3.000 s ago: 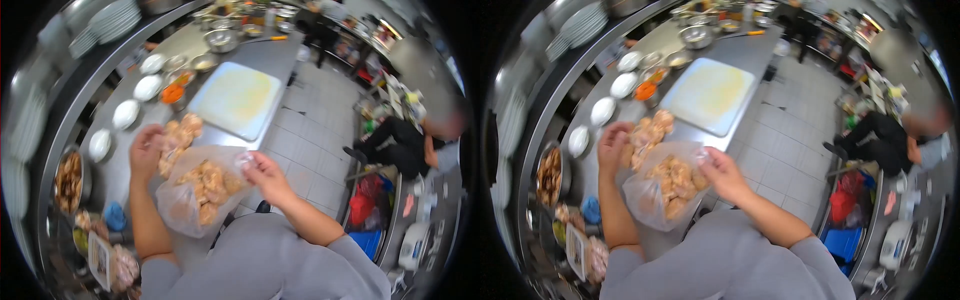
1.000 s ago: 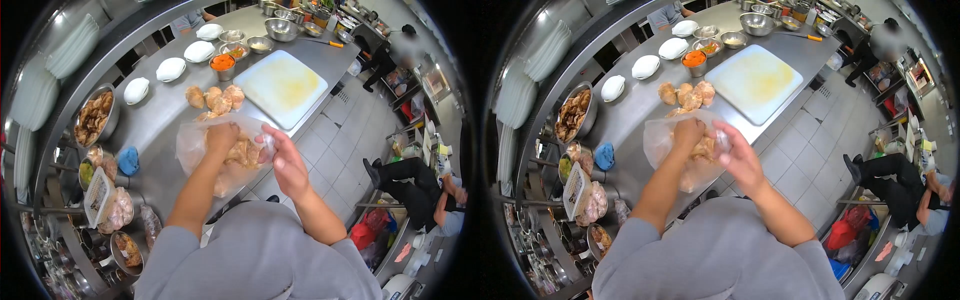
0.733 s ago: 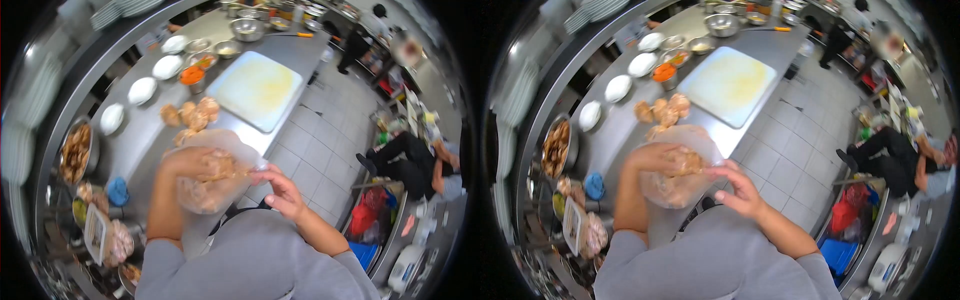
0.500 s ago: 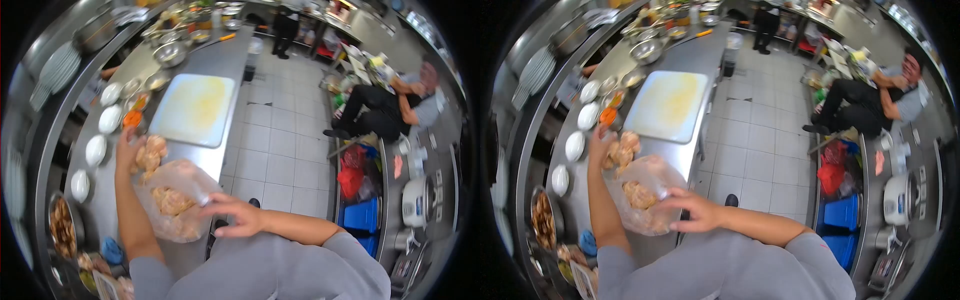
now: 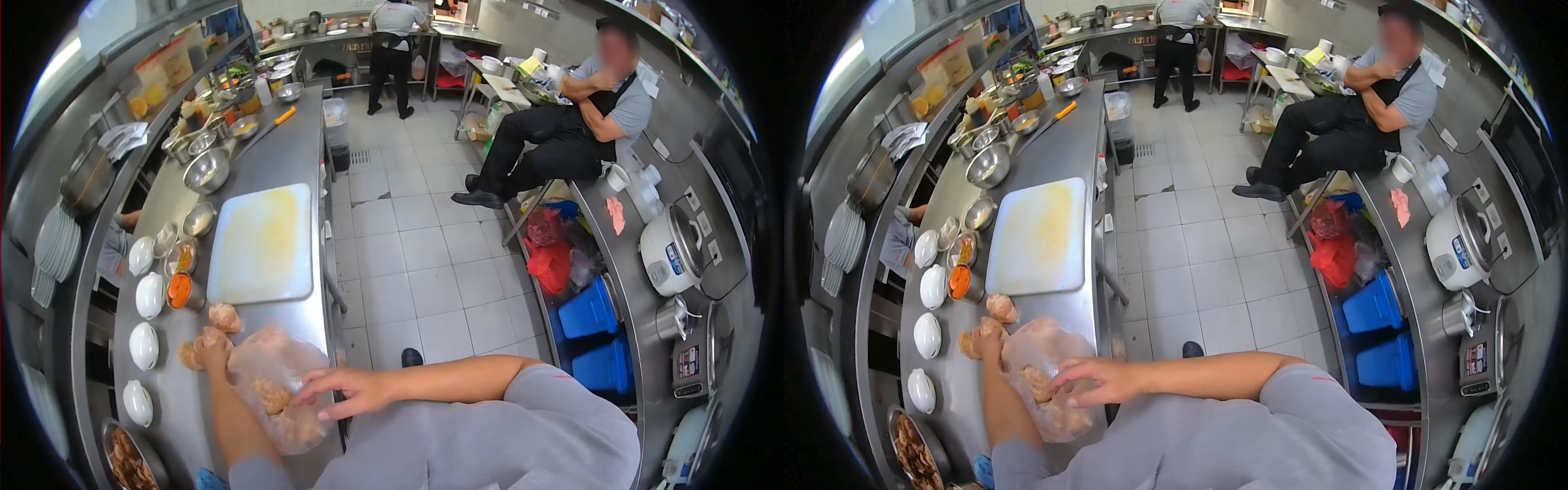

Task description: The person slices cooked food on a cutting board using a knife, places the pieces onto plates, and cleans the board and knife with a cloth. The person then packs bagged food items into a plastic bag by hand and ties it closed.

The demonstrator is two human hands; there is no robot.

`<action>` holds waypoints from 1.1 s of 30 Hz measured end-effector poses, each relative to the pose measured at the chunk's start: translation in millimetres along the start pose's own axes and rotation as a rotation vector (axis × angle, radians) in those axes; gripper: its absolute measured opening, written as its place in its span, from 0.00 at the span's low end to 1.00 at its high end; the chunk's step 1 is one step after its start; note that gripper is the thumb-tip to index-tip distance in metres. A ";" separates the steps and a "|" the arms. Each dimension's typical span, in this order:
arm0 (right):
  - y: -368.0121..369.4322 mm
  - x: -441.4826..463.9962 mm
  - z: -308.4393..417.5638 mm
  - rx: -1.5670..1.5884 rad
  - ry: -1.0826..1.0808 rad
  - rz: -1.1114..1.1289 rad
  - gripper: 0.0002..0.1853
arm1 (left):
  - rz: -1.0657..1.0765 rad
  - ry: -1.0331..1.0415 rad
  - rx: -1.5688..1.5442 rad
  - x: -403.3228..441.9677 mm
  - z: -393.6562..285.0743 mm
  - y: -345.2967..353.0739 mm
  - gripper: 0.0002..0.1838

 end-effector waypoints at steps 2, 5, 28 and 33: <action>-4.1 0.4 -10.2 0.194 0.070 -0.081 0.27 | -0.010 -0.109 -0.266 1.8 24.1 -0.2 0.36; -6.3 -0.7 -25.3 0.511 0.183 -0.138 0.29 | -0.032 -0.147 -0.674 46.1 96.5 47.2 0.24; -10.5 56.0 5.2 0.430 0.001 0.084 0.32 | 0.658 0.332 -0.704 -252.5 -161.2 -91.6 0.34; 4.6 55.5 5.4 -0.112 -0.137 0.146 0.27 | 0.280 0.467 0.003 -238.2 -156.3 -8.9 0.32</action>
Point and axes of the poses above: each hand's wrist, its own x-axis towards the middle knuckle, its own y-axis out of the palm, z = x × y, the point moved 8 cm from there along x, towards the middle knuckle, and after that the axes turned 1 degree about -y, right-handed, at the moved point
